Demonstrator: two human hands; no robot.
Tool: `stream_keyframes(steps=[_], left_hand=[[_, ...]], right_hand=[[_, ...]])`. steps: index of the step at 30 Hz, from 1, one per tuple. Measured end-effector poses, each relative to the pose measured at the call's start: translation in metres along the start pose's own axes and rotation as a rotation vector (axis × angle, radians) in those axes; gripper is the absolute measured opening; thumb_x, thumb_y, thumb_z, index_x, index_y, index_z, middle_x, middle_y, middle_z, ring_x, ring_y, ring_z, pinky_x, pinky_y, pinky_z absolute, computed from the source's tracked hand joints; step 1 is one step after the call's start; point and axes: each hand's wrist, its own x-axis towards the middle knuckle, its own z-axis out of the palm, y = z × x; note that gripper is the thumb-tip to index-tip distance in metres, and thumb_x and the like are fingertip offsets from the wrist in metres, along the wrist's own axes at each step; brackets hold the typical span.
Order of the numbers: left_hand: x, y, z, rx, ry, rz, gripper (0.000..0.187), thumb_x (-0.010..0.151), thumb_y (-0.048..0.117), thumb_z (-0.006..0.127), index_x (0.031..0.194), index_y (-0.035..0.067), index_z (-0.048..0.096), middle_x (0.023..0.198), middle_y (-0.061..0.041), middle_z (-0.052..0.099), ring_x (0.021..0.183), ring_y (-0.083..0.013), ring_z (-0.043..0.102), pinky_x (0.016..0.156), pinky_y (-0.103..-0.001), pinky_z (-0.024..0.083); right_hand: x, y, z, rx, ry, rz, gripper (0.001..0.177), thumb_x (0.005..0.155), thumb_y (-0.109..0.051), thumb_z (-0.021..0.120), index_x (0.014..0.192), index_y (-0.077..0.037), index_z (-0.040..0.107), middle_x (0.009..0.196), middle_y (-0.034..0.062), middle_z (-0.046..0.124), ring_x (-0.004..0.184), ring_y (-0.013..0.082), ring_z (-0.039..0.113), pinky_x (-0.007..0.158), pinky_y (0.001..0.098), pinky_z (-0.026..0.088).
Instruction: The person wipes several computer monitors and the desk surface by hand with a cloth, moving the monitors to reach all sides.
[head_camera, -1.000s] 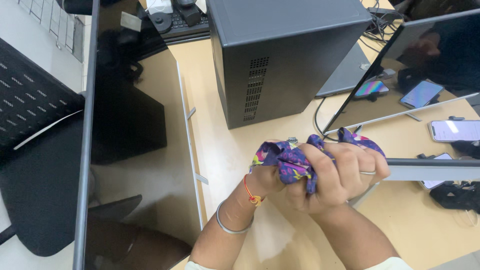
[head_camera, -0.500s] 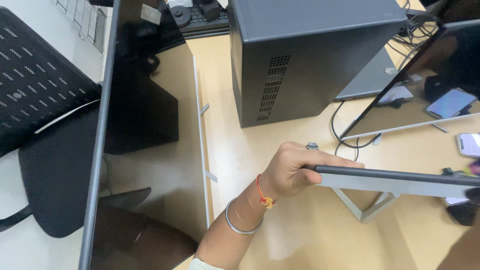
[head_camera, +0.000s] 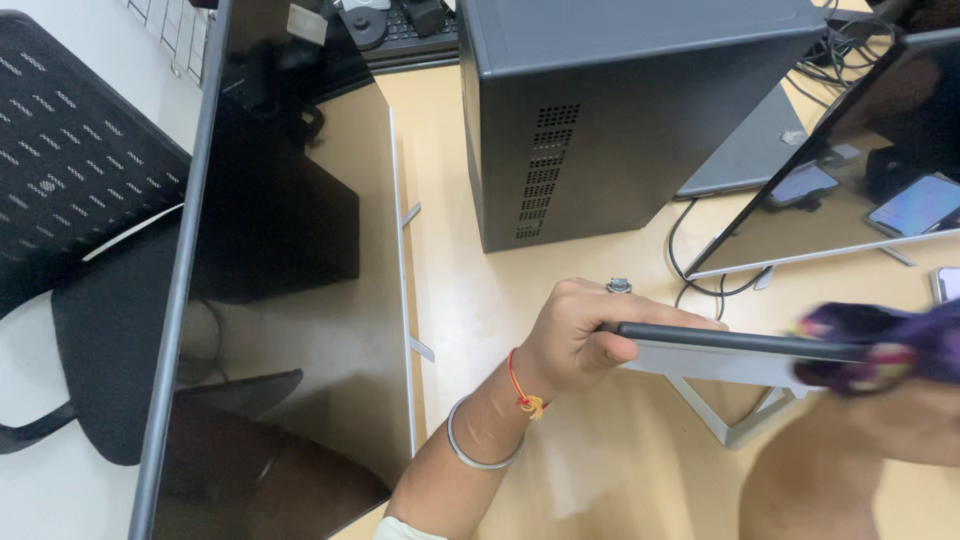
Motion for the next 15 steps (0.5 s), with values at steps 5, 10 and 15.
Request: stream_keyframes(steps=[5,10,15], left_hand=[[-0.005,-0.005,-0.004,-0.020,0.055,-0.029,0.071,0.097,0.073,0.052,0.102,0.005,0.070,0.083,-0.004,0.070,0.068,-0.0186,0.069,0.066,-0.029,0.055],[-0.009,-0.007,-0.004,-0.010,0.071,0.041,0.063,0.101,0.064,0.066,0.096,0.001,0.067,0.091,-0.013,0.071,0.081,-0.0286,0.070,0.077,-0.037,0.057],[-0.003,-0.012,-0.005,-0.024,0.057,-0.025,0.080,0.099,0.074,0.045,0.110,0.000,0.074,0.097,-0.007,0.074,0.079,-0.0174,0.074,0.073,-0.024,0.059]], right_hand=[[0.013,-0.063,0.001,-0.001,-0.107,-0.031,0.035,0.093,-0.045,0.058,0.099,-0.014,0.074,0.094,0.0053,0.062,0.095,0.0271,0.058,0.102,0.0480,0.033],[0.018,-0.054,0.001,-0.018,-0.144,-0.184,0.035,0.083,-0.043,0.062,0.096,-0.017,0.081,0.090,0.0032,0.064,0.089,0.0246,0.061,0.092,0.0436,0.033],[0.001,0.021,-0.006,-0.010,0.010,-0.232,0.031,0.087,-0.040,0.066,0.092,-0.010,0.073,0.091,0.0099,0.057,0.087,0.0330,0.061,0.088,0.0473,0.041]])
